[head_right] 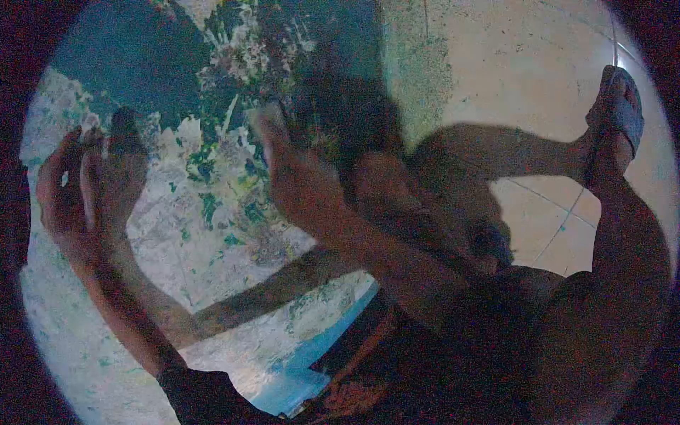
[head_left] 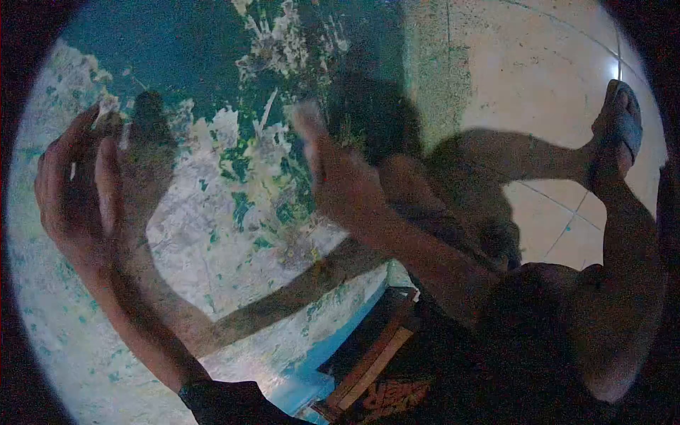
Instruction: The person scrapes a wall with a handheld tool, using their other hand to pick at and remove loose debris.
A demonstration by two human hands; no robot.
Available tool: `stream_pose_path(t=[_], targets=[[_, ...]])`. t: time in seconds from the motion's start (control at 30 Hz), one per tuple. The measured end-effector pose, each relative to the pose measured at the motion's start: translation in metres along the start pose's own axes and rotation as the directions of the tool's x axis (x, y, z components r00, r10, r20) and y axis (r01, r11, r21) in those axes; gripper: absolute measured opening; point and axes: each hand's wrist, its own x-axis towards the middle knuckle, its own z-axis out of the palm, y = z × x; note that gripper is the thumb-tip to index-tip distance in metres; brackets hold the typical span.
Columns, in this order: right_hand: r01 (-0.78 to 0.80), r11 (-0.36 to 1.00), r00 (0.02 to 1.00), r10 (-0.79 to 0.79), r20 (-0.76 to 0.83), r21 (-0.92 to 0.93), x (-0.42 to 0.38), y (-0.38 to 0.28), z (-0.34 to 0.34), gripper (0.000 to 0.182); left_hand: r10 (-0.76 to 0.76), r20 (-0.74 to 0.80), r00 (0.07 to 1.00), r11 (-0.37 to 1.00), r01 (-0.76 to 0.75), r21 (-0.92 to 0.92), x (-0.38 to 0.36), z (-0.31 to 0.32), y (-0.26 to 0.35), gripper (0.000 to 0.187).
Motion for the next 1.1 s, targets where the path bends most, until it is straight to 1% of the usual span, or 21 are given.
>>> stream_pose_path(t=[0.03, 0.1, 0.13, 0.17, 0.2, 0.23, 0.27, 0.3, 0.4, 0.5, 0.53, 0.6, 0.63, 0.7, 0.73, 0.8, 0.87, 0.93, 1.0, 1.03, 1.1], targets=[[-0.104, 0.992, 0.991, 0.110, 0.079, -0.073, 0.016, 0.000, -0.010, 0.051, 0.022, -0.005, 1.000, 1.000, -0.022, 0.004, 0.002, 0.000, -0.002, 0.028], [-0.171, 0.974, 0.985, 0.167, -0.037, -0.146, 0.013, 0.010, 0.012, 0.051, 0.067, -0.016, 0.998, 0.998, -0.066, 0.014, 0.006, 0.001, -0.006, 0.027], [-0.112, 0.981, 0.973, 0.076, -0.219, -0.159, 0.006, 0.019, 0.041, 0.051, 0.119, -0.013, 0.993, 0.990, -0.118, 0.071, 0.009, -0.001, -0.011, 0.027], [-0.102, 0.987, 0.972, 0.072, -0.225, -0.124, -0.010, 0.038, 0.061, 0.050, 0.155, 0.031, 0.988, 0.980, -0.157, 0.122, 0.005, -0.005, -0.012, 0.027], [-0.092, 0.992, 0.971, 0.069, -0.230, -0.088, -0.015, 0.035, 0.062, 0.050, 0.100, 0.024, 0.995, 0.992, -0.101, 0.069, 0.001, -0.006, -0.009, 0.027], [-0.111, 0.994, 0.990, 0.109, -0.093, -0.015, 0.010, 0.013, 0.015, 0.050, 0.049, 0.009, 0.999, 0.999, -0.049, 0.019, 0.002, -0.003, -0.004, 0.027], [-0.115, 0.993, 0.993, 0.115, -0.021, 0.006, 0.010, 0.009, 0.007, 0.049, -0.006, -0.014, 1.000, 0.999, 0.006, -0.034, 0.001, 0.000, 0.000, 0.027], [-0.121, 0.992, 0.991, 0.119, 0.052, 0.026, 0.010, 0.006, -0.001, 0.048, 0.034, 0.010, 0.999, 0.999, -0.034, -0.023, -0.003, -0.001, 0.000, 0.027], [-0.032, 0.998, 0.999, 0.033, 0.022, -0.045, 0.009, 0.011, 0.012, 0.048, 0.173, 0.016, 0.985, 0.984, -0.173, 0.033, 0.007, -0.004, -0.012, 0.029], [-0.133, 0.991, 0.985, 0.135, 0.104, -0.032, 0.008, 0.001, 0.002, 0.051, 0.078, -0.002, 0.997, 0.996, -0.078, 0.050, 0.008, 0.001, 0.002, 0.029], [-0.186, 0.981, 0.968, 0.192, 0.165, -0.046, 0.031, -0.002, -0.013, 0.052, 0.105, 0.011, 0.994, 0.994, -0.106, 0.035, 0.003, 0.001, -0.001, 0.029], [-0.186, 0.982, 0.971, 0.182, 0.155, 0.016, 0.028, -0.008, -0.014, 0.052, 0.185, 0.023, 0.982, 0.983, -0.185, 0.004, 0.006, -0.001, -0.015, 0.028], [-0.098, 0.992, 0.992, 0.091, 0.092, 0.074, 0.002, -0.006, 0.002, 0.052, 0.174, 0.014, 0.985, 0.983, -0.175, 0.062, 0.013, -0.001, -0.015, 0.028], [-0.037, 0.999, 0.999, 0.036, 0.029, 0.033, -0.007, -0.010, 0.004, 0.051, 0.139, 0.075, 0.988, 0.978, -0.148, 0.144, 0.012, -0.004, -0.004, 0.027], [-0.041, 0.997, 0.999, 0.041, 0.012, -0.069, 0.015, 0.002, 0.000, 0.052, 0.068, 0.024, 0.997, 0.997, -0.069, 0.044, 0.010, 0.001, 0.005, 0.026], [-0.044, 0.984, 0.999, 0.046, 0.008, -0.171, 0.026, 0.010, -0.007, 0.053, 0.201, 0.019, 0.979, 0.966, -0.202, 0.163, 0.008, 0.003, 0.003, 0.027], [-0.062, 0.987, 0.998, 0.065, 0.016, -0.148, 0.027, 0.008, -0.007, 0.055, 0.252, 0.052, 0.966, 0.945, -0.257, 0.202, 0.014, -0.002, 0.001, 0.027], [-0.230, 0.966, 0.916, 0.256, 0.308, -0.119, 0.015, -0.005, -0.002, 0.061, 0.168, 0.068, 0.984, 0.966, -0.178, 0.189, 0.013, -0.005, 0.000, 0.028], [-0.206, 0.975, 0.923, 0.220, 0.317, -0.079, 0.004, -0.007, 0.003, 0.061, 0.172, 0.099, 0.980, 0.963, -0.188, 0.191, 0.014, -0.008, -0.002, 0.028], [-0.063, 0.996, 0.985, 0.073, 0.153, -0.066, 0.013, 0.006, 0.003, 0.057, 0.179, 0.118, 0.977, 0.961, -0.200, 0.191, 0.016, -0.008, -0.003, 0.028], [0.080, 0.996, 0.997, -0.081, -0.012, -0.040, 0.012, 0.016, 0.005, 0.055, 0.135, 0.076, 0.988, 0.982, -0.143, 0.122, 0.010, -0.003, 0.002, 0.028]])
